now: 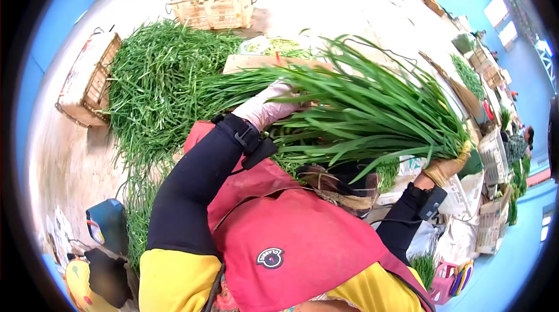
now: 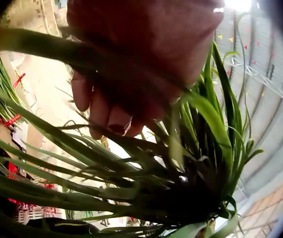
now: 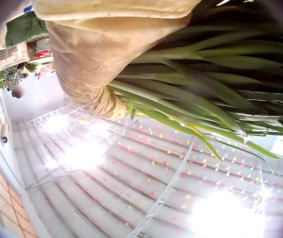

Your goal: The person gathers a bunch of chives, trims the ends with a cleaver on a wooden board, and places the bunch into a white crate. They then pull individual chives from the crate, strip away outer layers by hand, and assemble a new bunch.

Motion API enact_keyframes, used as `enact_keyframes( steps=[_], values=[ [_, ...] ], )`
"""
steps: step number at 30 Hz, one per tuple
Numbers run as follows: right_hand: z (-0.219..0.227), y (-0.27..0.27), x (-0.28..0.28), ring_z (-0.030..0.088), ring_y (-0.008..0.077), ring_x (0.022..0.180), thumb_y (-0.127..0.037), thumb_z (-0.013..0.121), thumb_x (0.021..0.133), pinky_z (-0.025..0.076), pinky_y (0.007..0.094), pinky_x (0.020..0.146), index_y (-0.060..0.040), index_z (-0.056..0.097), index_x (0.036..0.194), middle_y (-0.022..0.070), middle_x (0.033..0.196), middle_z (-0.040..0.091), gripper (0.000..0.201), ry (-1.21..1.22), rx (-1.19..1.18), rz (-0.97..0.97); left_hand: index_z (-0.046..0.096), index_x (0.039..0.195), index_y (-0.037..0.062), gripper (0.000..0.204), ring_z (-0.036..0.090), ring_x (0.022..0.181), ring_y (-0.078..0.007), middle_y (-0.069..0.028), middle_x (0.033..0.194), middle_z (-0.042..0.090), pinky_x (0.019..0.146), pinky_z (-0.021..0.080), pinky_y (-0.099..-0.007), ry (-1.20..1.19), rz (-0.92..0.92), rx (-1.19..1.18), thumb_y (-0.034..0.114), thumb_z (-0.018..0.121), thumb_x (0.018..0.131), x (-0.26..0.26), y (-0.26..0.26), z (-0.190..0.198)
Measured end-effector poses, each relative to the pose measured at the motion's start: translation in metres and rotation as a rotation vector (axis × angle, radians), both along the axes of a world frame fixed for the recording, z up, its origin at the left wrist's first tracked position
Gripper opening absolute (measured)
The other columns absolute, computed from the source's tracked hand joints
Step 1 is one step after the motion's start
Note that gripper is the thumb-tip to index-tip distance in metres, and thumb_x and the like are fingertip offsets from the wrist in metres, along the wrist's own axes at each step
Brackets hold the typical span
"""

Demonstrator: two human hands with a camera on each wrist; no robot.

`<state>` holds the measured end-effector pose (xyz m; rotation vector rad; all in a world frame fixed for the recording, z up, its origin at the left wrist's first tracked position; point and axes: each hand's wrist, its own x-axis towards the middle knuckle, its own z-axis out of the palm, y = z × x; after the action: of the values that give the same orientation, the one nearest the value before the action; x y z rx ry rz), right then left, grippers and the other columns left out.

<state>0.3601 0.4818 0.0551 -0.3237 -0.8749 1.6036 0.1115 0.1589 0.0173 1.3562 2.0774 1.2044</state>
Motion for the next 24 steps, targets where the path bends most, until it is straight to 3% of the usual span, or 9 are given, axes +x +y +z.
enact_keyframes(
  steps=[4, 6, 10, 11, 12, 14, 18, 22, 24],
  values=[
    [-0.018, 0.014, 0.001, 0.056, 0.0350, 0.115, -0.036, 0.051, 0.092, 0.046, 0.0500, 0.099, 0.0003, 0.046, 0.136, 0.0228, 0.130, 0.054, 0.057, 0.147, 0.050, 0.258, 0.048, 0.134, 0.0076, 0.049, 0.051, 0.120, -0.0221, -0.0121, 0.135, 0.050, 0.097, 0.046, -0.0324, 0.325, -0.095, -0.311, 0.015, 0.058, 0.086, 0.029, -0.013, 0.067],
    [-0.027, 0.020, 0.004, 0.062, 0.0338, 0.104, -0.033, 0.053, 0.091, 0.052, 0.0483, 0.091, 0.0010, 0.056, 0.124, 0.0208, 0.119, 0.061, 0.047, 0.175, 0.012, 0.242, 0.049, 0.133, 0.0063, 0.045, 0.053, 0.118, -0.0210, -0.0146, 0.132, 0.054, 0.099, 0.045, -0.0316, 0.471, -0.190, -0.227, 0.014, 0.056, 0.089, 0.017, -0.011, 0.038],
    [-0.028, 0.007, -0.005, 0.064, 0.0310, 0.100, -0.031, 0.056, 0.090, 0.054, 0.0450, 0.088, 0.0004, 0.060, 0.116, 0.0193, 0.113, 0.064, 0.040, 0.165, 0.061, 0.230, 0.064, 0.115, 0.0070, 0.027, 0.060, 0.105, -0.0217, -0.0096, 0.112, 0.066, 0.093, 0.047, -0.0356, -0.040, -0.050, -0.152, 0.017, 0.055, 0.091, 0.006, -0.026, 0.020],
    [-0.028, 0.004, -0.007, 0.064, 0.0308, 0.100, -0.031, 0.055, 0.091, 0.053, 0.0450, 0.088, 0.0000, 0.060, 0.116, 0.0190, 0.113, 0.065, 0.041, 0.197, 0.008, 0.245, 0.065, 0.111, 0.0062, 0.025, 0.062, 0.098, -0.0200, -0.0075, 0.108, 0.068, 0.086, 0.050, -0.0321, 0.548, -0.116, -0.400, 0.011, 0.054, 0.090, 0.006, -0.034, 0.035],
    [-0.027, 0.002, -0.010, 0.064, 0.0306, 0.099, -0.032, 0.055, 0.091, 0.053, 0.0450, 0.088, -0.0004, 0.060, 0.116, 0.0186, 0.113, 0.065, 0.041, 0.230, -0.043, 0.264, 0.066, 0.105, 0.0067, 0.022, 0.063, 0.089, -0.0216, -0.0059, 0.102, 0.068, 0.080, 0.052, -0.0301, 0.741, -0.077, -0.173, 0.005, 0.056, 0.086, -0.024, -0.041, -0.014],
    [-0.041, 0.029, 0.000, 0.064, 0.0311, 0.099, -0.035, 0.054, 0.091, 0.053, 0.0459, 0.088, 0.0001, 0.058, 0.122, 0.0166, 0.117, 0.064, 0.046, 0.196, 0.016, 0.207, 0.068, 0.099, 0.0056, 0.016, 0.063, 0.081, -0.0188, -0.0047, 0.095, 0.068, 0.073, 0.052, -0.0274, 0.526, -0.065, -0.037, 0.006, 0.056, 0.089, -0.030, -0.068, -0.005],
    [-0.016, 0.025, 0.016, 0.064, 0.0321, 0.099, -0.037, 0.059, 0.087, 0.054, 0.0483, 0.086, -0.0024, 0.062, 0.115, 0.0146, 0.113, 0.066, 0.045, 0.193, -0.065, -0.056, 0.068, 0.096, 0.0053, 0.015, 0.059, 0.076, -0.0089, -0.0031, 0.086, 0.068, 0.068, 0.050, -0.0231, 0.122, 0.468, -0.203, 0.014, 0.056, 0.094, -0.040, -0.141, 0.036],
    [-0.033, 0.076, 0.040, 0.065, 0.0321, 0.097, -0.044, 0.058, 0.084, 0.054, 0.0511, 0.081, -0.0076, 0.064, 0.113, 0.0128, 0.110, 0.067, 0.047, 0.171, -0.046, -0.174, 0.067, 0.098, 0.0034, 0.015, 0.063, 0.077, -0.0175, -0.0088, 0.087, 0.069, 0.073, 0.053, -0.0302, 0.310, 0.831, -0.242, 0.014, 0.059, 0.091, -0.090, -0.235, 0.048],
    [-0.029, 0.077, 0.043, 0.065, 0.0330, 0.097, -0.044, 0.057, 0.083, 0.054, 0.0522, 0.081, -0.0074, 0.065, 0.113, 0.0128, 0.110, 0.067, 0.048, 0.219, -0.077, -0.081, 0.062, 0.116, 0.0048, 0.030, 0.063, 0.098, -0.0234, -0.0135, 0.112, 0.066, 0.087, 0.051, -0.0346, 0.539, 0.980, -0.450, 0.022, 0.060, 0.091, -0.163, -0.316, 0.021]
  ],
)
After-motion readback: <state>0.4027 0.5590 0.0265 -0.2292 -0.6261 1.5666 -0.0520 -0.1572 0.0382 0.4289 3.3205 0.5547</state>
